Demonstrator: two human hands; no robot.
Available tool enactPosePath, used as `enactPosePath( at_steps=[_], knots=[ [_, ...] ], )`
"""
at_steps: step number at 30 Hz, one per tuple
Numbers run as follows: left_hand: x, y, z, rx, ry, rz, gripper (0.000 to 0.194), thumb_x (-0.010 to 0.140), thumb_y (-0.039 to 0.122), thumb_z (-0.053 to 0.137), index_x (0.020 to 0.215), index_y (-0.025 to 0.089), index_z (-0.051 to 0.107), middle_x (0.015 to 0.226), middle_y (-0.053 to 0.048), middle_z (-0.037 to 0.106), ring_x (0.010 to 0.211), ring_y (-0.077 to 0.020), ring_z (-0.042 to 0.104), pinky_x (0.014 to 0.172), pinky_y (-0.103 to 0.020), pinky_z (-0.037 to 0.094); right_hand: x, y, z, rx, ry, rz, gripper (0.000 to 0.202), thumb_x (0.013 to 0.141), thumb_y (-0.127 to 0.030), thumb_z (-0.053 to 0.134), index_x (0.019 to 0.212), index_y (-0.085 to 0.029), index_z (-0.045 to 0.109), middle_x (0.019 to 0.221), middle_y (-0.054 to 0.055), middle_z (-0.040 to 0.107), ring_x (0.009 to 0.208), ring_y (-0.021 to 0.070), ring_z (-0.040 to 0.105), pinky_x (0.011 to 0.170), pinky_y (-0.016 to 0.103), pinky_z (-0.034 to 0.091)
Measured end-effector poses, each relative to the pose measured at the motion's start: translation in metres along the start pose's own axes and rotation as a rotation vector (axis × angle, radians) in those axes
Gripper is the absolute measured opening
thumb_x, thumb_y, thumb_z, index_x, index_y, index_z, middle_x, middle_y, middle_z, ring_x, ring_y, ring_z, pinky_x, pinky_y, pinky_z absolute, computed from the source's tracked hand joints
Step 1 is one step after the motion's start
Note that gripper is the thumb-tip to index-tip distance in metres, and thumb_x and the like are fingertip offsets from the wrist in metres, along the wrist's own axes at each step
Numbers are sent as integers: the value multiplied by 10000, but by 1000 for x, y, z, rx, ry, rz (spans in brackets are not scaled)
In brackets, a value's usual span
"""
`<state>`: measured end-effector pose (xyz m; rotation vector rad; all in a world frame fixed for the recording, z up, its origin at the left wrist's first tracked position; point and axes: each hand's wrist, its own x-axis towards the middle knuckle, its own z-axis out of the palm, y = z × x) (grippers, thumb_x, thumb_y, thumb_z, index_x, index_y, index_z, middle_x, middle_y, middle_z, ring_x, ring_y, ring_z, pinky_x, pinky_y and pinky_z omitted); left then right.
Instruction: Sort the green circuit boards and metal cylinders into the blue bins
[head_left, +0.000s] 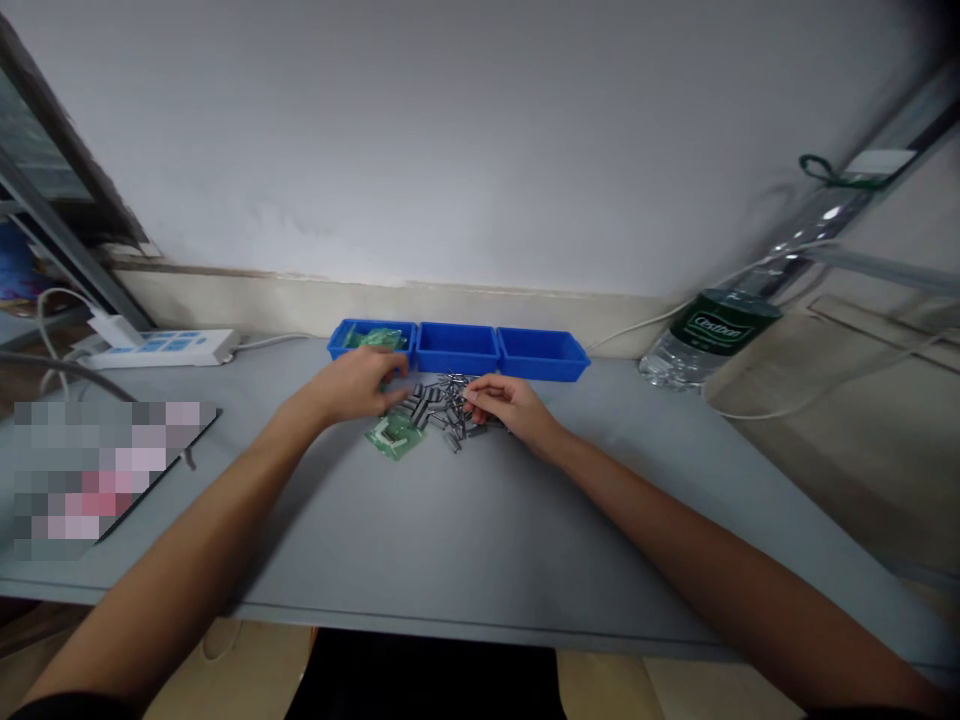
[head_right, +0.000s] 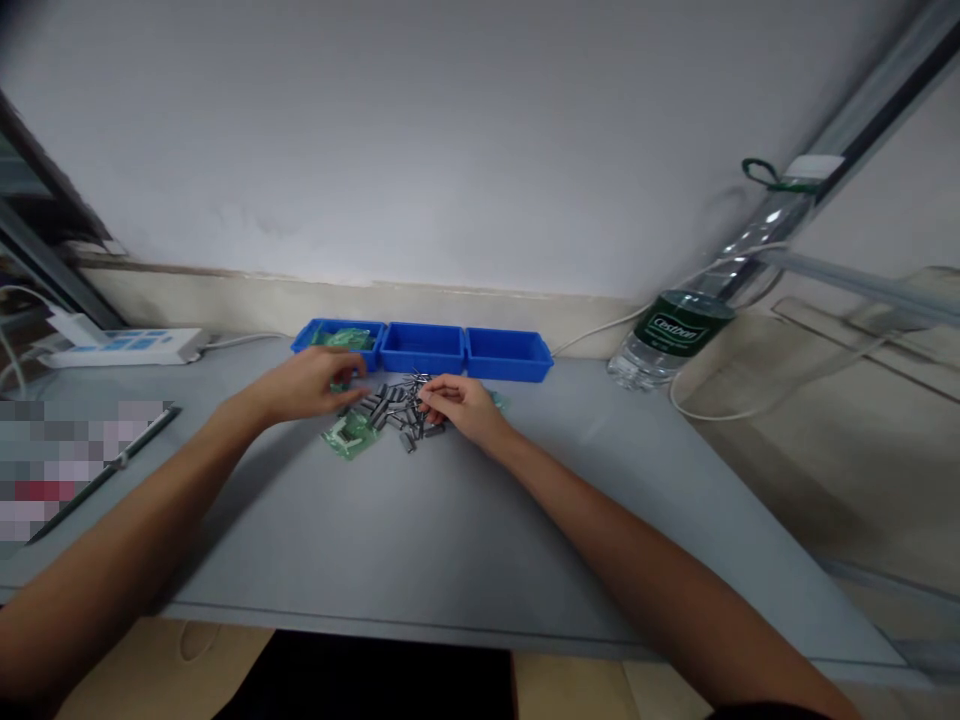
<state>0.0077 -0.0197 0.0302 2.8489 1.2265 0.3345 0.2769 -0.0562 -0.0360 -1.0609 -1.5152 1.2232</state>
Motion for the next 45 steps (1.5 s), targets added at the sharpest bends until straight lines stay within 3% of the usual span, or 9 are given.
enactPosePath(
  at_steps=[2, 5, 12, 17, 20, 31, 34, 38, 45],
  knots=[
    [-2, -2, -1, -90, -209, 9, 370, 830, 530, 721, 994, 200, 690, 834, -47, 677, 741, -223, 621, 659, -325, 441, 0, 0, 0, 1, -3, -5, 301, 770, -476, 789, 871, -204, 710, 784, 31, 718, 638, 142, 623, 676, 323, 543],
    [-4, -8, 1, -164, -381, -51, 520, 683, 565, 837, 1022, 207, 672, 840, -40, 689, 740, -218, 630, 624, -302, 410, -1, -1, 0, -8, -11, -11, 293, 778, -470, 784, 864, -199, 712, 790, 33, 723, 634, 136, 621, 666, 313, 540],
    [-8, -9, -5, -227, -426, -121, 581, 626, 587, 866, 998, 213, 623, 852, -29, 687, 737, -216, 631, 630, -297, 404, 0, -1, 0, -9, -13, -15, 295, 787, -472, 781, 865, -196, 713, 797, 40, 723, 636, 137, 621, 667, 319, 543],
    [-8, 0, -12, -261, -526, -136, 556, 530, 378, 924, 939, 223, 581, 792, 21, 673, 695, -195, 616, 596, -275, 360, -1, -2, 1, -7, -11, -7, 301, 782, -474, 780, 864, -193, 710, 792, 42, 716, 646, 144, 622, 684, 332, 542],
    [-7, 0, -11, -275, -529, -152, 533, 548, 333, 898, 965, 223, 585, 800, 21, 674, 719, -200, 620, 614, -276, 362, -2, -3, 1, -11, -3, -3, 297, 781, -470, 781, 870, -194, 713, 793, 40, 716, 650, 144, 623, 685, 328, 535],
    [-9, -15, -2, -242, -468, -151, 736, 501, 484, 933, 1099, 229, 587, 1014, -26, 677, 833, -225, 617, 691, -298, 397, -3, -6, 2, -8, -1, 6, 291, 769, -458, 786, 863, -194, 707, 788, 30, 718, 645, 139, 628, 683, 317, 538],
    [-8, -14, -1, -250, -463, -158, 697, 528, 529, 925, 1049, 227, 575, 965, -18, 674, 813, -217, 619, 678, -295, 402, -4, -6, 2, -19, 1, 4, 278, 784, -453, 781, 860, -194, 709, 797, 33, 722, 653, 139, 629, 688, 315, 539],
    [-7, -13, 1, -265, -447, -163, 576, 577, 398, 901, 1002, 224, 554, 854, 4, 646, 756, -197, 610, 637, -279, 400, -4, -8, 2, -11, 5, 11, 271, 786, -449, 785, 852, -196, 712, 793, 30, 720, 650, 136, 624, 674, 306, 530],
    [-9, -7, -15, -478, -321, -12, 318, 785, 344, 720, 1041, 207, 593, 864, -17, 643, 788, -186, 625, 697, -289, 466, -4, -8, 3, -10, 14, 22, 301, 768, -475, 793, 855, -200, 707, 788, 28, 719, 640, 140, 623, 664, 312, 532]
  ],
)
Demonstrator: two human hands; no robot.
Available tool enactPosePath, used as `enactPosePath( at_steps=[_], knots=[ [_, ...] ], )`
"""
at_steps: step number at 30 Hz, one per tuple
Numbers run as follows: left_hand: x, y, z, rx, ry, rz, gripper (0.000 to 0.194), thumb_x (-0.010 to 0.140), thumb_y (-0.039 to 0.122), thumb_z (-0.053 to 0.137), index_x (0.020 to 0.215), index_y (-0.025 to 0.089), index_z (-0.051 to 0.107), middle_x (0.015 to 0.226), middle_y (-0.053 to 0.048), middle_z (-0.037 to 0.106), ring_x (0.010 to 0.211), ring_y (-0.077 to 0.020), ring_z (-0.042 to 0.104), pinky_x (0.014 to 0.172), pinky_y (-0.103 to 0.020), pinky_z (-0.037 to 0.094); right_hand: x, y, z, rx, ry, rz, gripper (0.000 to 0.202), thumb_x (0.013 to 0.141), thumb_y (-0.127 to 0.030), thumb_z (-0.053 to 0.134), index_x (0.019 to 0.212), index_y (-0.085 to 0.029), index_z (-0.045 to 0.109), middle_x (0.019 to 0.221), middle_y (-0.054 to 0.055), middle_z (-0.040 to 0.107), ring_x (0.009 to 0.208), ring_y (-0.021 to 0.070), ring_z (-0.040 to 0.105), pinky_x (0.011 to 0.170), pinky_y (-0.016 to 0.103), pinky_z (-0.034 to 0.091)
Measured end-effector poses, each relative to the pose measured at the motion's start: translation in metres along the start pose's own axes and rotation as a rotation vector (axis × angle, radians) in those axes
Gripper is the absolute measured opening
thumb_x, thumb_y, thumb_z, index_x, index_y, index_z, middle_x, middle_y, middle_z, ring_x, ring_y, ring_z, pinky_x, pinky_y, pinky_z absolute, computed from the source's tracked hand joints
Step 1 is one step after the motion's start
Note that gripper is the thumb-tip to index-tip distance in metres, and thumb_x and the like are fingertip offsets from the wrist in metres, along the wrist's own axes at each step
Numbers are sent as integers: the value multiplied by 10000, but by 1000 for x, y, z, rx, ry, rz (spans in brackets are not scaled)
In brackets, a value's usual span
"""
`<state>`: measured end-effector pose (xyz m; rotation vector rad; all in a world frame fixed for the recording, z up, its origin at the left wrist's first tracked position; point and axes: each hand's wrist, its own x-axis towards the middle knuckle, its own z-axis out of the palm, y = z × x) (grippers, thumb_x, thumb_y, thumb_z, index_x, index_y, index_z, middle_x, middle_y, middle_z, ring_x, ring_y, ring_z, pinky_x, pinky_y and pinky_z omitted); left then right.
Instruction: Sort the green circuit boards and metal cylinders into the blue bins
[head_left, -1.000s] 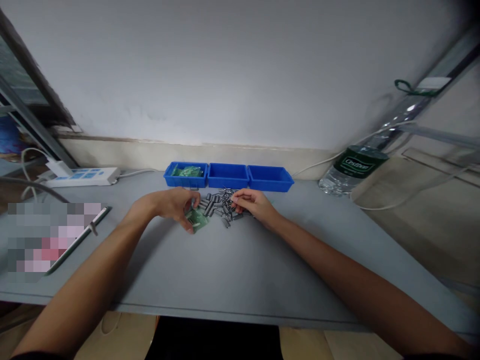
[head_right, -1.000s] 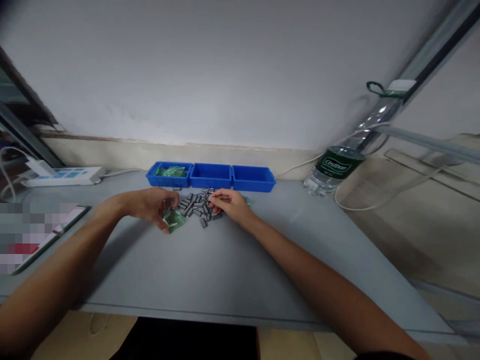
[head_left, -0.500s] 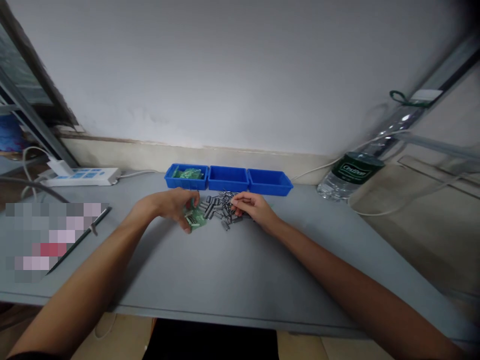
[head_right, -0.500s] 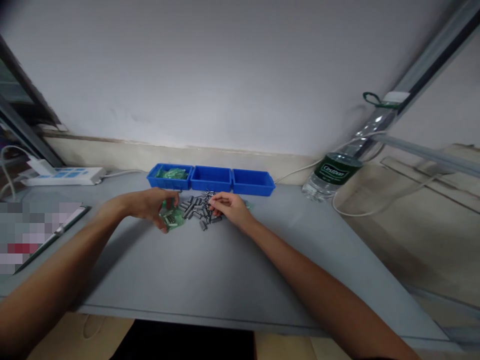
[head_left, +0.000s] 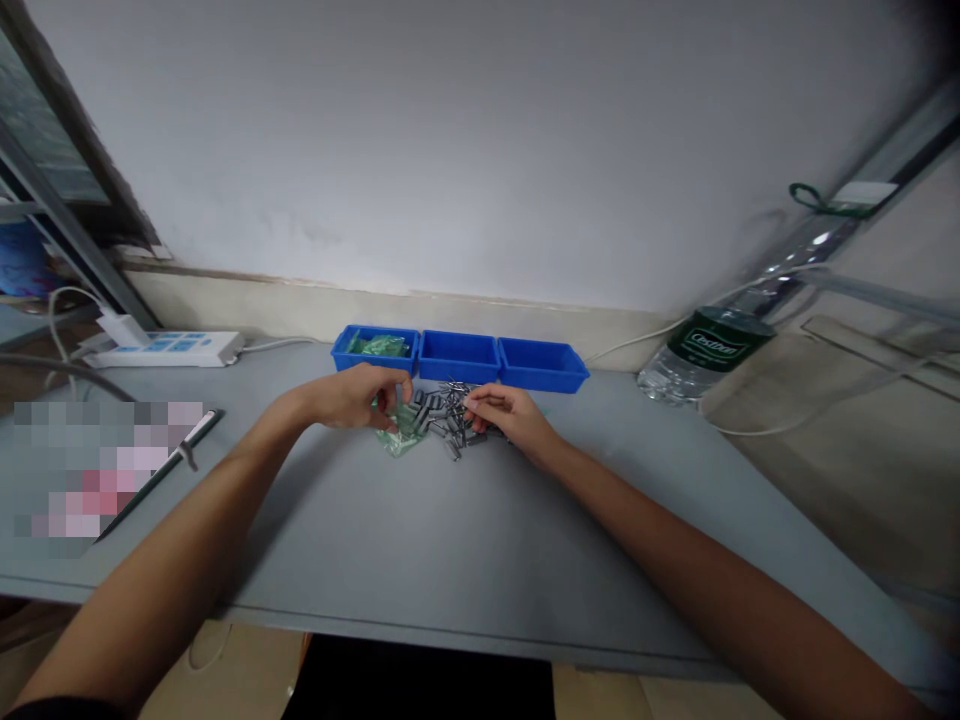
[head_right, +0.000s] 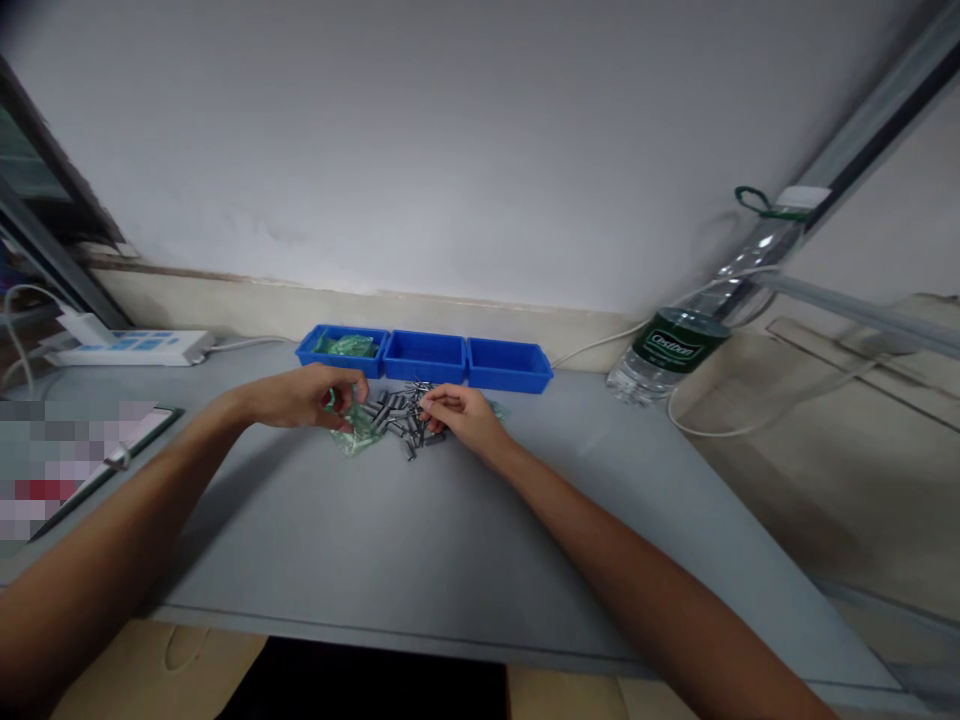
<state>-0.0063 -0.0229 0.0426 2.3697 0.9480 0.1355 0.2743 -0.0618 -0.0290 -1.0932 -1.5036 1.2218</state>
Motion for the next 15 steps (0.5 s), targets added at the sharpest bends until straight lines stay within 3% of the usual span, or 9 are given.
enactPosePath(
  at_steps=[6, 10, 12, 15],
  knots=[
    [3, 10, 1, -261, 155, 38, 434, 786, 397, 759, 1144, 195, 621, 894, -16, 615, 742, -146, 612, 697, -284, 513, 0, 1, 0, 11, 4, 2, 308, 759, -468, 807, 853, -191, 711, 777, 28, 714, 635, 132, 623, 663, 302, 527],
    [11, 6, 6, -319, 294, 33, 410, 758, 397, 795, 1080, 169, 682, 792, -8, 605, 679, -135, 584, 665, -298, 527, 1, 2, -1, 8, 3, -6, 338, 753, -495, 809, 866, -191, 712, 785, 31, 719, 639, 137, 630, 661, 307, 535],
    [16, 0, 8, -315, 452, 1, 356, 759, 394, 793, 1008, 155, 706, 780, -29, 645, 715, -164, 626, 693, -324, 556, 2, 4, -1, 5, -3, -14, 345, 752, -505, 807, 859, -193, 706, 781, 31, 718, 634, 136, 630, 656, 307, 536],
    [23, -10, 8, -239, 802, -12, 261, 801, 336, 747, 982, 148, 732, 948, -88, 737, 874, -216, 700, 854, -378, 592, 3, 6, -2, 8, -14, -10, 339, 751, -500, 807, 860, -197, 702, 784, 34, 722, 631, 135, 631, 654, 307, 538]
  ],
)
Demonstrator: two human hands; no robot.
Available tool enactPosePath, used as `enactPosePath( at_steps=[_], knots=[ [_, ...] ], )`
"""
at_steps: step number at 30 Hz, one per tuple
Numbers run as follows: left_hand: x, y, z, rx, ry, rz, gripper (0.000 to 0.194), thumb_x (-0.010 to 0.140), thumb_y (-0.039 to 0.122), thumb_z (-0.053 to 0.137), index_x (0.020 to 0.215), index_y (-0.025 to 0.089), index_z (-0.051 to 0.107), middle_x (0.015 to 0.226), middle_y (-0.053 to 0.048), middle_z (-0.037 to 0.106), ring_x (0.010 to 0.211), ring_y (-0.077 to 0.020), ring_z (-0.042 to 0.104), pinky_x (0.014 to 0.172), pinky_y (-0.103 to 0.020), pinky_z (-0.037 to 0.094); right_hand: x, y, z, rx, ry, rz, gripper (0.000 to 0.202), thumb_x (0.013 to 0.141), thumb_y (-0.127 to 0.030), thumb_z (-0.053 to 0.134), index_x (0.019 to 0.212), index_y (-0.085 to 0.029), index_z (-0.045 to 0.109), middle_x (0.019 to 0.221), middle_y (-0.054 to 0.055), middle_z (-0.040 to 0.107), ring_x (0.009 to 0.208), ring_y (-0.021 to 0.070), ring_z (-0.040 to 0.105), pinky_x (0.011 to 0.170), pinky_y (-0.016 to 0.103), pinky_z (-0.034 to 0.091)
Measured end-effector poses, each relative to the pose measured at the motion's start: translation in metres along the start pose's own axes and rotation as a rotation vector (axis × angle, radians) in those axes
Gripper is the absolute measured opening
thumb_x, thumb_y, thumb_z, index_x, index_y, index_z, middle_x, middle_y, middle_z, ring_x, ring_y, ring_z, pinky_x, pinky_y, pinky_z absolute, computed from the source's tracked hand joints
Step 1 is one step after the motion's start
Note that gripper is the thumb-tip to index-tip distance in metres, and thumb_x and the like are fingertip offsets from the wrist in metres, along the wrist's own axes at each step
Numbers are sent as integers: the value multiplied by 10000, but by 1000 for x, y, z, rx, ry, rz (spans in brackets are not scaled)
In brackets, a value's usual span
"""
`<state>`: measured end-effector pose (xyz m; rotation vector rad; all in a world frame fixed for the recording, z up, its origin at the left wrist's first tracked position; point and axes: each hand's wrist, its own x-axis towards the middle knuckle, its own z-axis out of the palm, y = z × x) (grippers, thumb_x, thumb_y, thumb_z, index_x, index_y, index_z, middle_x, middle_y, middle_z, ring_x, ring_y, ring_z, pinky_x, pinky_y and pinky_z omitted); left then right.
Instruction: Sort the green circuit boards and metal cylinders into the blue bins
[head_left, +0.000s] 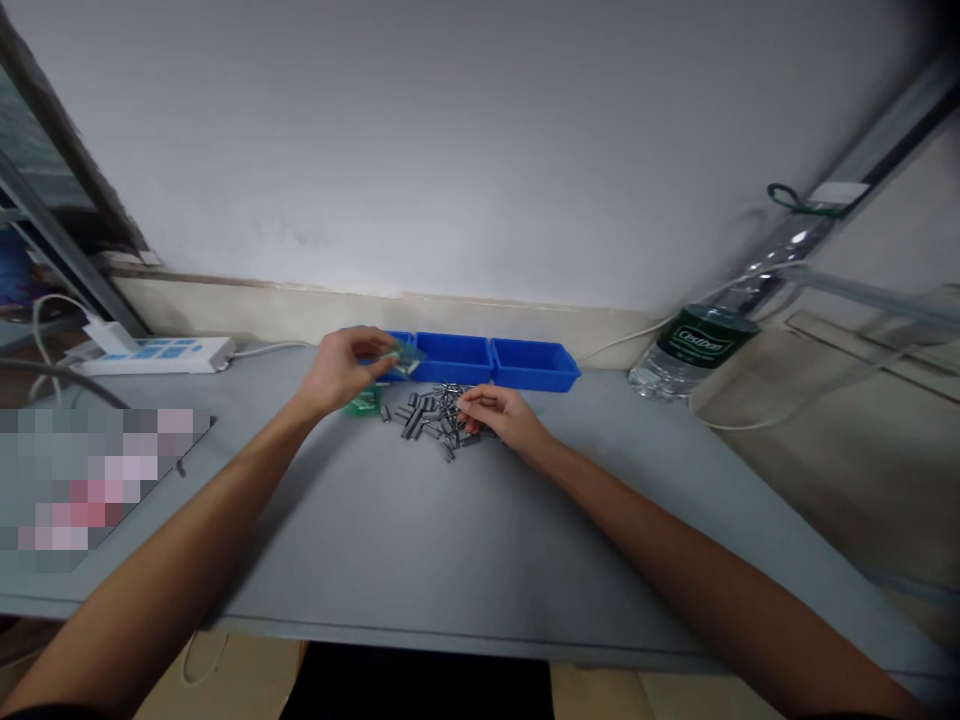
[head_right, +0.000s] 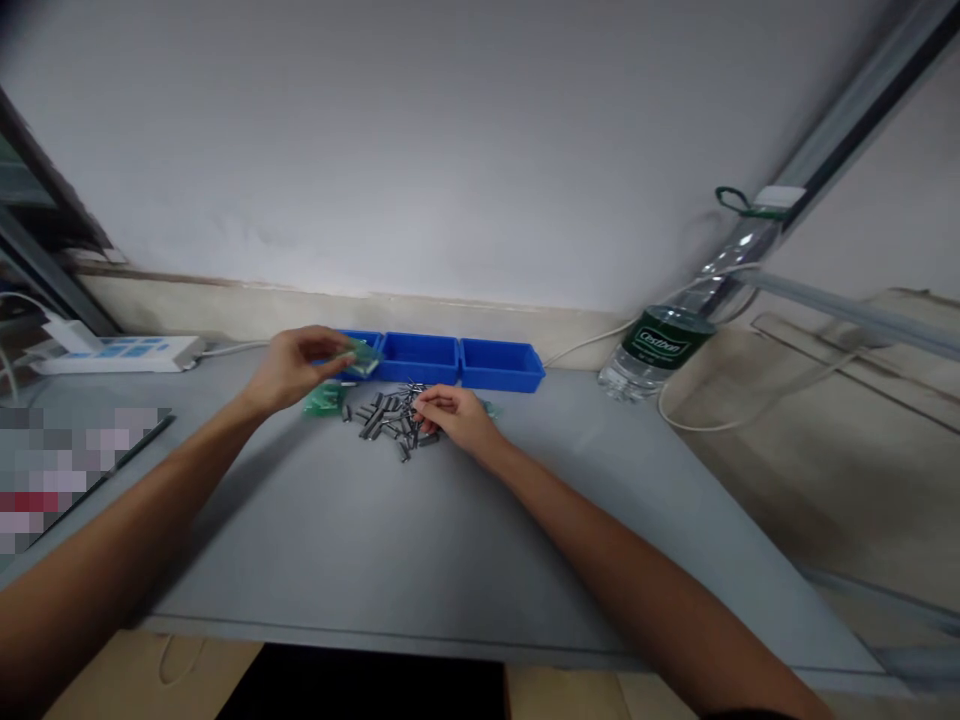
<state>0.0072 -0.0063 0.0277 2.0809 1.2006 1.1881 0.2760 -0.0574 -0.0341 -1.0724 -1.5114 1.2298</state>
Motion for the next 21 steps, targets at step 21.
enactPosePath(
  at_steps=[21],
  knots=[
    [-1, -34, 13, 812, -195, 267, 473, 908, 138, 470, 1343, 150, 655, 1429, -124, 638, 1460, -322, 436, 1215, -494, 349, -3, -6, 1, 85, 34, 5, 337, 733, -505, 813, 853, -209, 707, 761, 22, 723, 616, 142, 640, 643, 314, 546]
  ],
)
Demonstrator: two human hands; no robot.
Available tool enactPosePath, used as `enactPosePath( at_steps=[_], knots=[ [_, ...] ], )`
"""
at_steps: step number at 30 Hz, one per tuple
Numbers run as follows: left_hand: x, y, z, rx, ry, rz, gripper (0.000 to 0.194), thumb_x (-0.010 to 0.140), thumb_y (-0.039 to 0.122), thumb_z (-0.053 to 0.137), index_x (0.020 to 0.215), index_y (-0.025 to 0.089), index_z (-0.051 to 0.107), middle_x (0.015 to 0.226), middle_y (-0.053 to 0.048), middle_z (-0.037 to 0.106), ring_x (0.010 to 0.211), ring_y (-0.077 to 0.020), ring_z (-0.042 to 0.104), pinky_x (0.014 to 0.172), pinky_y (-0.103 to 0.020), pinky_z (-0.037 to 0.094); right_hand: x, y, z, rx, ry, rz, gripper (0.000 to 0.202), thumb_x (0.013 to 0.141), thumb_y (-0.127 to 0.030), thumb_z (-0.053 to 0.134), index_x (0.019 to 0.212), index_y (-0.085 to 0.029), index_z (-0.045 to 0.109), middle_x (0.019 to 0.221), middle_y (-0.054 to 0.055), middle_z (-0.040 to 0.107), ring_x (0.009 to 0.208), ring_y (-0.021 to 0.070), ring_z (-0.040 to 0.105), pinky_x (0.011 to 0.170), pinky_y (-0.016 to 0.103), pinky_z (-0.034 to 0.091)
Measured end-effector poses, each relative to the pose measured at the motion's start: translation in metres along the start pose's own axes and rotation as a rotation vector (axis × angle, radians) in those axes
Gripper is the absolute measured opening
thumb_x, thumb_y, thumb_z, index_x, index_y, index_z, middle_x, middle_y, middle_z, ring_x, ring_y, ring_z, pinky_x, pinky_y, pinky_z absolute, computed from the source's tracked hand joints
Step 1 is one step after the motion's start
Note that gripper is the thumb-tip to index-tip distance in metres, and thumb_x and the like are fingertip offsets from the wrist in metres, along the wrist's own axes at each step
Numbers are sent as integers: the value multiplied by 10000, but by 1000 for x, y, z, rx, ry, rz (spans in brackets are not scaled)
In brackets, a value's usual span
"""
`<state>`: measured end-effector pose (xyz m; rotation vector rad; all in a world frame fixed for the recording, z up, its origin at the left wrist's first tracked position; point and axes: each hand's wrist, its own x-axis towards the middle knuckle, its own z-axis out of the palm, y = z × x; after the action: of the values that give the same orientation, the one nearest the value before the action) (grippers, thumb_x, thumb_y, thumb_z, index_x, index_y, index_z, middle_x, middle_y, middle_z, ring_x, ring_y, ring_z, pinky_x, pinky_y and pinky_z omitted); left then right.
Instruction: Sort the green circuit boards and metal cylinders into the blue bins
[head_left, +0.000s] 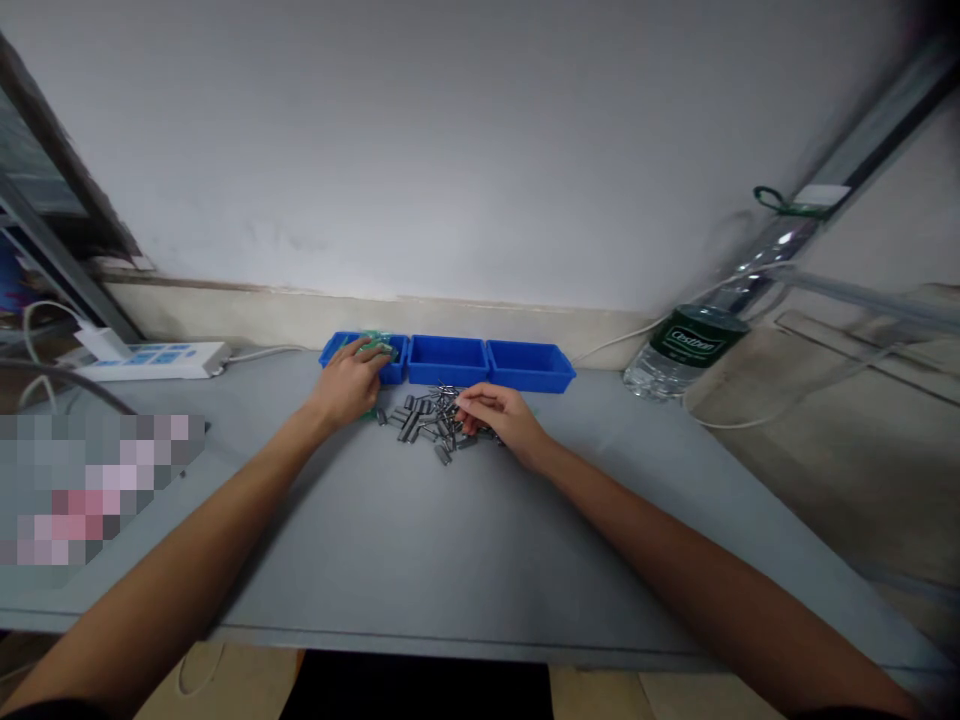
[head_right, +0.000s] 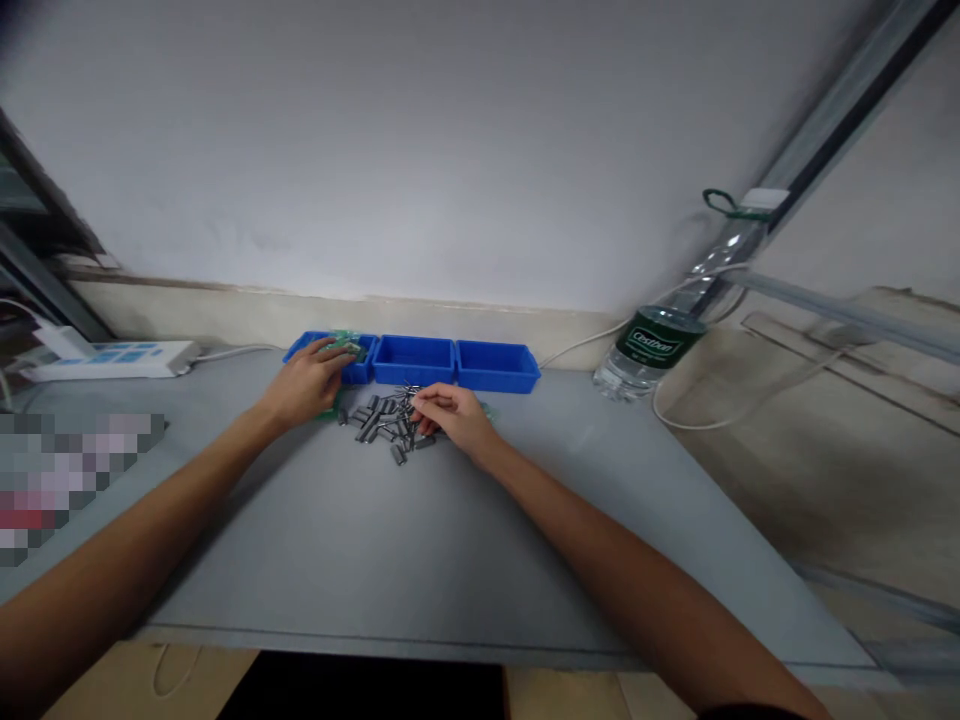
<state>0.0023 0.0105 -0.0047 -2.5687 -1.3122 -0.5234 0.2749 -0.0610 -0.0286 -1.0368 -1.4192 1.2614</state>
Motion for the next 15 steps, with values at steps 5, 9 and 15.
enactPosePath(
  at_steps=[5, 9, 15],
  knots=[
    [2, 1, -5, -26, 93, -65, 394, 974, 240, 426, 1208, 151, 730, 1242, -150, 721, 1244, -326, 595, 1102, -487, 457, -2, -6, 0, 107, 51, -28, 326, 754, -499, 796, 835, -196, 708, 751, 25, 697, 610, 141, 620, 618, 311, 528],
    [0, -3, -1, 4, 83, -125, 433, 1026, 352, 383, 1197, 152, 726, 1235, -150, 720, 1321, -350, 529, 1141, -513, 412, -2, -10, -3, 137, 96, -77, 313, 791, -507, 757, 818, -200, 698, 739, 37, 683, 612, 153, 613, 617, 331, 528],
    [4, -6, 12, -1, 99, -167, 543, 1049, 500, 356, 1472, 223, 555, 1547, -114, 517, 1531, -399, 253, 1208, -583, 297, -1, -16, -17, -331, 227, -256, 219, 860, -425, 659, 814, -212, 687, 786, 64, 715, 723, 211, 663, 715, 383, 537]
  ],
)
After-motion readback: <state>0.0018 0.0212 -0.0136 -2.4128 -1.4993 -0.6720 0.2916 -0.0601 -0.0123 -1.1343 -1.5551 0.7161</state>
